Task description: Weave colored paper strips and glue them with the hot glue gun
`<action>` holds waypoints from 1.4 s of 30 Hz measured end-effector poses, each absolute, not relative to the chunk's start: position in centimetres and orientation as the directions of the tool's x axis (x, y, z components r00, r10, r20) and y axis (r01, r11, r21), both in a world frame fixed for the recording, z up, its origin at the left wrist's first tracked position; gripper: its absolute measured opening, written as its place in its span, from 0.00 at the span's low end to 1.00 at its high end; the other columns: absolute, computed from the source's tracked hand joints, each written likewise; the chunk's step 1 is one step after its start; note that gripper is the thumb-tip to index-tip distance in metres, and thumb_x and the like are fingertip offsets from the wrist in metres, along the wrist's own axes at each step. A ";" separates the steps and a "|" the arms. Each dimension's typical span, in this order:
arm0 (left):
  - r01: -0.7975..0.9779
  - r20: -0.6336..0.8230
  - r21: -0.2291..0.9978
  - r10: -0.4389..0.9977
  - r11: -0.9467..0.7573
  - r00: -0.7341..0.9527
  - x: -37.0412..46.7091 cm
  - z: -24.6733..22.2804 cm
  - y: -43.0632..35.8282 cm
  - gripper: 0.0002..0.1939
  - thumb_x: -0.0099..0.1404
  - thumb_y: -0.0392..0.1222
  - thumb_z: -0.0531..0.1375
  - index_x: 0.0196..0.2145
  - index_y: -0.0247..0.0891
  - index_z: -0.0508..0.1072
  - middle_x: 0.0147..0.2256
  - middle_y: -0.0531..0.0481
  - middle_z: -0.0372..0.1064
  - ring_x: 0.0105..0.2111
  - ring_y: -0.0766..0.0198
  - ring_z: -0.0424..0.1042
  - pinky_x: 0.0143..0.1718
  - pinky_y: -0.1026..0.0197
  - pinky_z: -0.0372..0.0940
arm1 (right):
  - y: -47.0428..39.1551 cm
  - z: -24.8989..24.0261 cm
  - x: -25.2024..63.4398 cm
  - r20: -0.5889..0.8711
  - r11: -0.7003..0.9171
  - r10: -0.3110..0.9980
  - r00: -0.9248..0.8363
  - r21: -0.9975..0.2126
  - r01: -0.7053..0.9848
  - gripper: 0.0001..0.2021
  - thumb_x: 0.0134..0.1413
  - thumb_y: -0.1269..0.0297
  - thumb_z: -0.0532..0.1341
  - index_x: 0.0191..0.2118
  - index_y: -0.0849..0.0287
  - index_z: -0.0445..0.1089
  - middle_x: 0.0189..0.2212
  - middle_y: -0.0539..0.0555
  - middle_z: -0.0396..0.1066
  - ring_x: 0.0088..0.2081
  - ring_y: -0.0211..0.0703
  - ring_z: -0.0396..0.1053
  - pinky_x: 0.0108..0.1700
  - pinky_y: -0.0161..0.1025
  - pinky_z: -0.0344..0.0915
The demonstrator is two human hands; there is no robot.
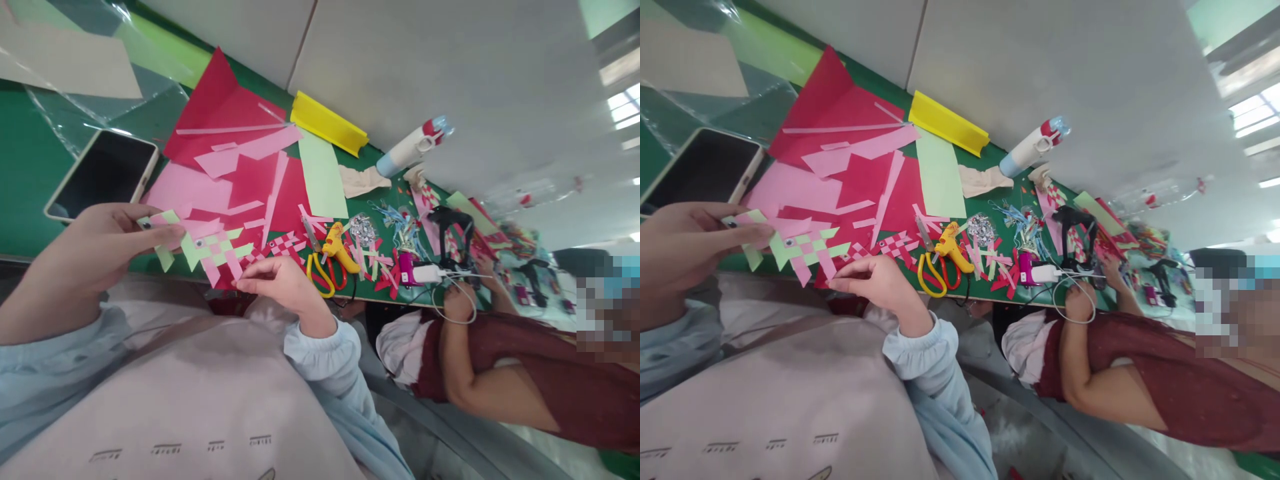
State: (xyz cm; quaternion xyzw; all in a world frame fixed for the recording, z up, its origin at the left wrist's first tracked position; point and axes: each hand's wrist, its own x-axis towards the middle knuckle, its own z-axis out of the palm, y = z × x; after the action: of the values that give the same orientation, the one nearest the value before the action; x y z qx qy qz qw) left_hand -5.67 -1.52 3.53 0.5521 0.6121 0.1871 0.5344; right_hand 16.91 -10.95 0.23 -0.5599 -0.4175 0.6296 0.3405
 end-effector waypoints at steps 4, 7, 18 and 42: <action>0.471 -0.477 0.802 0.869 0.368 0.134 -5.6 3.7 -1.5 0.20 0.46 0.52 0.69 0.34 0.36 0.78 0.15 0.61 0.53 0.17 0.74 0.46 0.18 0.66 0.38 | -11.2 0.3 17.5 -0.409 -0.404 0.900 -0.151 -0.913 0.063 0.10 0.43 0.57 0.74 0.30 0.57 0.82 0.30 0.52 0.81 0.34 0.41 0.76 0.41 0.38 0.72; 0.418 -0.453 0.833 0.881 0.363 0.138 -5.6 3.7 -1.3 0.19 0.47 0.49 0.69 0.35 0.36 0.77 0.17 0.60 0.59 0.19 0.73 0.50 0.19 0.68 0.44 | -11.8 0.4 18.4 -0.409 -0.404 0.906 -0.114 -0.913 0.065 0.10 0.40 0.57 0.75 0.28 0.57 0.82 0.27 0.52 0.80 0.31 0.40 0.75 0.39 0.38 0.71; 0.353 -0.476 0.837 0.874 0.419 0.092 -6.1 3.4 -0.6 0.18 0.44 0.47 0.70 0.32 0.35 0.77 0.20 0.57 0.65 0.23 0.71 0.60 0.21 0.71 0.52 | -13.9 -0.1 23.5 -0.294 -0.298 0.780 0.552 -0.951 -0.086 0.11 0.32 0.57 0.75 0.24 0.56 0.79 0.21 0.50 0.73 0.24 0.36 0.64 0.29 0.37 0.63; 0.344 -0.456 0.853 0.880 0.392 0.129 -5.3 3.6 -1.7 0.23 0.37 0.52 0.72 0.31 0.37 0.78 0.26 0.52 0.73 0.26 0.68 0.66 0.18 0.71 0.53 | -9.3 -0.4 17.4 -0.244 -0.241 0.969 0.025 -0.965 -0.101 0.16 0.50 0.49 0.69 0.30 0.59 0.75 0.19 0.45 0.67 0.22 0.32 0.60 0.29 0.34 0.61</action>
State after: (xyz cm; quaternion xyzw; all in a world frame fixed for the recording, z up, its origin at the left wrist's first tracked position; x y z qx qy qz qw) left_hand -5.32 -1.66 3.59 0.4972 0.6155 0.2382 0.5632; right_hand 17.41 -9.34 -0.44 -0.5416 -0.4007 0.5719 0.4681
